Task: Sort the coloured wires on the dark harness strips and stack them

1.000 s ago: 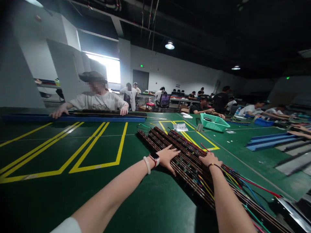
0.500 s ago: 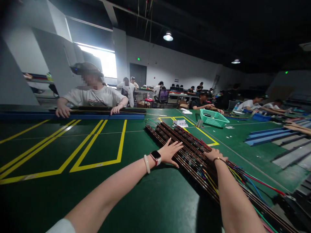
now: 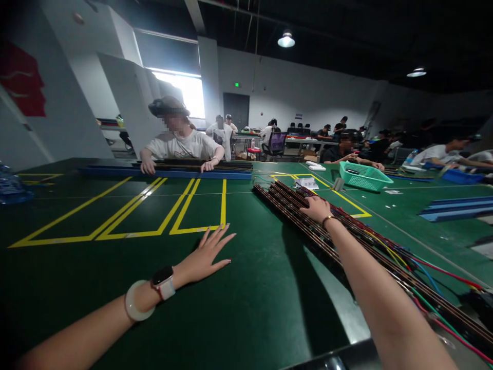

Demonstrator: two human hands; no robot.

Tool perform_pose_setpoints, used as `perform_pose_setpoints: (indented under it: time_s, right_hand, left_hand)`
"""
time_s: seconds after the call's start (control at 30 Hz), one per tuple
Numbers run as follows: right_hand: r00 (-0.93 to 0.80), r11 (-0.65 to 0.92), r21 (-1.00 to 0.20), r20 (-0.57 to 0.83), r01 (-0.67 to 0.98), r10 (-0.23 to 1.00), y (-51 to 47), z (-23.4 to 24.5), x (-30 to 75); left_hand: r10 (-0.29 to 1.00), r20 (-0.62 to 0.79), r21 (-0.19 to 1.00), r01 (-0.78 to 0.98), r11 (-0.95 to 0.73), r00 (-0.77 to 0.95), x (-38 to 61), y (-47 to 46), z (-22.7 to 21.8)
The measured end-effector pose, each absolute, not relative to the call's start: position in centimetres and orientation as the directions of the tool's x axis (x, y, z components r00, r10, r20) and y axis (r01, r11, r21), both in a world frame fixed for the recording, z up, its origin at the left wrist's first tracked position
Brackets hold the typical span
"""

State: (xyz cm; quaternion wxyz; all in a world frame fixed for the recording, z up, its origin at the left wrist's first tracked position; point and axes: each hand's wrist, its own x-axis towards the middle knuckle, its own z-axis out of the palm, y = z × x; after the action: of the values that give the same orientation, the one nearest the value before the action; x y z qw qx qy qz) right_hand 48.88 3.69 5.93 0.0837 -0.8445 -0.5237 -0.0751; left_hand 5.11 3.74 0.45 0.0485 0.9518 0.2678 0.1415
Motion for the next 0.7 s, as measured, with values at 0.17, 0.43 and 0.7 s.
perform_pose_setpoints:
  time_s: [0.17,0.43,0.7]
  right_hand:
    - [0.389,-0.39,-0.013,0.124,0.921,0.913,2.5,3.4,45.3]
    - [0.443,-0.458,0.083,0.154,0.885,0.883,-0.6,2.6,46.4]
    - [0.545,-0.541,0.11,-0.001,0.834,0.839,0.7,2.7,49.2]
  left_hand:
    - [0.558,0.231,0.194,0.524,-0.829,0.797,2.4,2.8,0.0]
    - [0.508,0.243,0.223,0.462,-0.858,0.826,2.1,3.3,-1.2]
    - [0.539,0.191,0.279,0.482,-0.831,0.82,1.9,3.0,-0.8]
